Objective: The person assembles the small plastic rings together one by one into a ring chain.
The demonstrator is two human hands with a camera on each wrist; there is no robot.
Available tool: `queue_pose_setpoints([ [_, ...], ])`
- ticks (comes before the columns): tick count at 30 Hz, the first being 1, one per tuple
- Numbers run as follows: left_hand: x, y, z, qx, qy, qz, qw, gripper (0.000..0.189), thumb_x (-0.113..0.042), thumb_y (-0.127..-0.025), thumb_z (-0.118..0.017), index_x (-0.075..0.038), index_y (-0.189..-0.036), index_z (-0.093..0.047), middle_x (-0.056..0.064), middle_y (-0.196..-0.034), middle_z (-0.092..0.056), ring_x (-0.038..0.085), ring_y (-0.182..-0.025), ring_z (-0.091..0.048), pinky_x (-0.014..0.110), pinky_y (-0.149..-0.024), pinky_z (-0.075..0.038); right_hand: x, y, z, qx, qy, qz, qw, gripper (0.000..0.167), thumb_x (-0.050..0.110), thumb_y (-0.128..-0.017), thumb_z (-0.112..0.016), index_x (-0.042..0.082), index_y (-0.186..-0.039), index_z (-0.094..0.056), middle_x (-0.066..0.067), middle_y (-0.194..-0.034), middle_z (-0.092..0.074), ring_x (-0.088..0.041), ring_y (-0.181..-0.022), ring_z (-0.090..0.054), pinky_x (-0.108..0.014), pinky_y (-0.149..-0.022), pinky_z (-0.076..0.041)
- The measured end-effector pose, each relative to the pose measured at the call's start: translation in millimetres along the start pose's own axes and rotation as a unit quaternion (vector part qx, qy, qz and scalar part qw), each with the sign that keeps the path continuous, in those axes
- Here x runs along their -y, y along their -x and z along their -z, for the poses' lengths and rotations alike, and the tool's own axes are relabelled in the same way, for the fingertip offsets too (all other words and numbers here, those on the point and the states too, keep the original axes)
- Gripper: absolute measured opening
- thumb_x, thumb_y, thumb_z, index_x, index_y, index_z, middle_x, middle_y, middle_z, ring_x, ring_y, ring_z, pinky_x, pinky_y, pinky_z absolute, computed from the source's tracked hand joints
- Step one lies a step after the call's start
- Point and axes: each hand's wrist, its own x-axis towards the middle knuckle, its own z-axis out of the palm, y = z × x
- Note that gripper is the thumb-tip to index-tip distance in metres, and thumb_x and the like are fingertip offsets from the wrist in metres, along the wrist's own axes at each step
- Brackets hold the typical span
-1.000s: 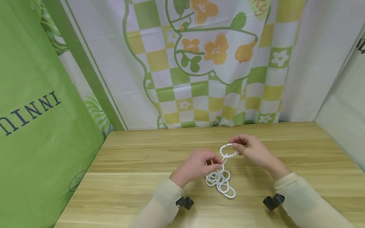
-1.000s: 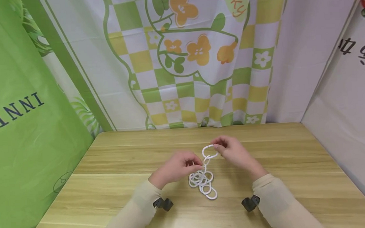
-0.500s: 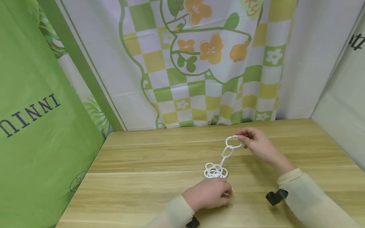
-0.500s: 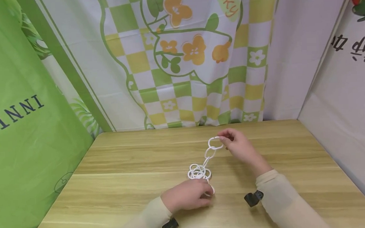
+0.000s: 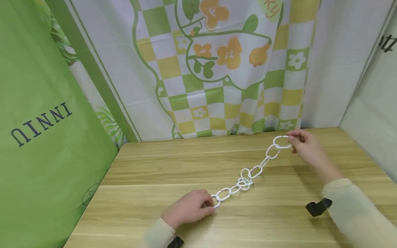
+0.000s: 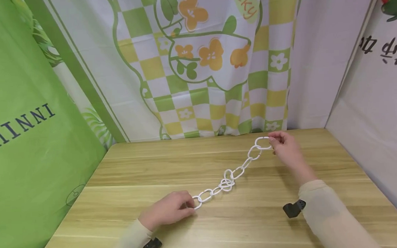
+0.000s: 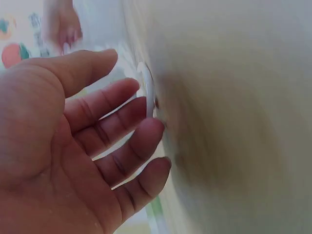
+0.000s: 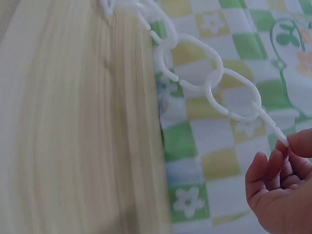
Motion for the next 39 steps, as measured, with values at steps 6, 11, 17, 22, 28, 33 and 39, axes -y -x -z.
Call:
queue_pose_setpoints([
  [6,41.3,13.2,21.7,-0.031,0.007,0.093,0.9952,0.015,-0.029,-0.094,-0.067,-0.015,-0.098,-0.068,-0.009,-0.089,-0.062,0.005,-0.075,-0.054,0.03,-0.071,-0.049,-17.8,10.9,18.2,0.009,0.056,-0.031,0.9979,0.036,0.017,-0.104,-0.047,-0.013,-0.123,-0.053,-0.005,-0.088,-0.059,-0.008,-0.068,-0.055,-0.025,-0.06,-0.052],
  [11,64.6,12.3,33.2,-0.045,-0.017,0.145,0.9883,0.016,-0.03,-0.095,-0.065,-0.015,-0.097,-0.067,-0.003,-0.094,-0.065,0.012,-0.077,-0.056,0.039,-0.074,-0.051,-35.3,19.8,21.0,0.021,0.096,-0.045,0.9941,0.037,0.019,-0.103,-0.048,-0.013,-0.121,-0.055,-0.018,-0.093,-0.06,-0.014,-0.069,-0.055,-0.027,-0.058,-0.051],
  [17,83.9,10.1,36.1,-0.054,-0.023,0.183,0.9813,0.012,-0.031,-0.094,-0.066,-0.019,-0.094,-0.066,-0.004,-0.103,-0.061,0.017,-0.095,-0.06,0.043,-0.087,-0.049,-54.2,31.6,15.0,0.054,0.149,-0.093,0.983,0.036,0.019,-0.1,-0.049,-0.01,-0.119,-0.058,-0.016,-0.097,-0.062,-0.019,-0.078,-0.052,-0.029,-0.064,-0.042],
  [22,87.2,8.0,40.3,-0.065,-0.01,0.183,0.981,0.011,-0.028,-0.095,-0.066,-0.017,-0.095,-0.065,-0.001,-0.108,-0.06,0.023,-0.103,-0.06,0.044,-0.092,-0.048,-57.3,37.6,14.4,0.06,0.157,-0.122,0.9781,0.037,0.019,-0.099,-0.047,-0.01,-0.12,-0.056,-0.02,-0.101,-0.061,-0.027,-0.086,-0.053,-0.034,-0.069,-0.039],
  [28,86.6,6.6,42.3,-0.067,-0.002,0.182,0.981,0.012,-0.025,-0.095,-0.066,-0.014,-0.096,-0.065,0.002,-0.111,-0.06,0.025,-0.104,-0.06,0.045,-0.092,-0.048,-57.7,39.3,22.3,0.066,0.168,-0.144,0.973,0.037,0.021,-0.099,-0.044,-0.01,-0.116,-0.057,-0.02,-0.096,-0.061,-0.025,-0.078,-0.055,-0.033,-0.065,-0.043],
  [33,92.5,3.8,41.1,-0.083,0.016,0.175,0.981,0.01,-0.024,-0.094,-0.067,-0.015,-0.094,-0.065,0.003,-0.109,-0.062,0.026,-0.105,-0.06,0.046,-0.094,-0.046,-58.0,38.0,23.2,0.093,0.135,-0.185,0.9689,0.029,0.018,-0.095,-0.048,-0.007,-0.099,-0.06,-0.006,-0.073,-0.056,-0.019,-0.061,-0.053,-0.032,-0.056,-0.045],
  [39,103.0,1.6,37.7,-0.093,0.033,0.164,0.9815,0.008,-0.023,-0.094,-0.066,-0.016,-0.092,-0.065,0.001,-0.102,-0.063,0.022,-0.099,-0.059,0.044,-0.092,-0.046,-61.8,32.6,20.3,0.1,0.067,-0.232,0.9652,0.029,0.013,-0.093,-0.048,-0.012,-0.106,-0.056,-0.006,-0.077,-0.056,-0.016,-0.058,-0.052,-0.029,-0.052,-0.048],
])
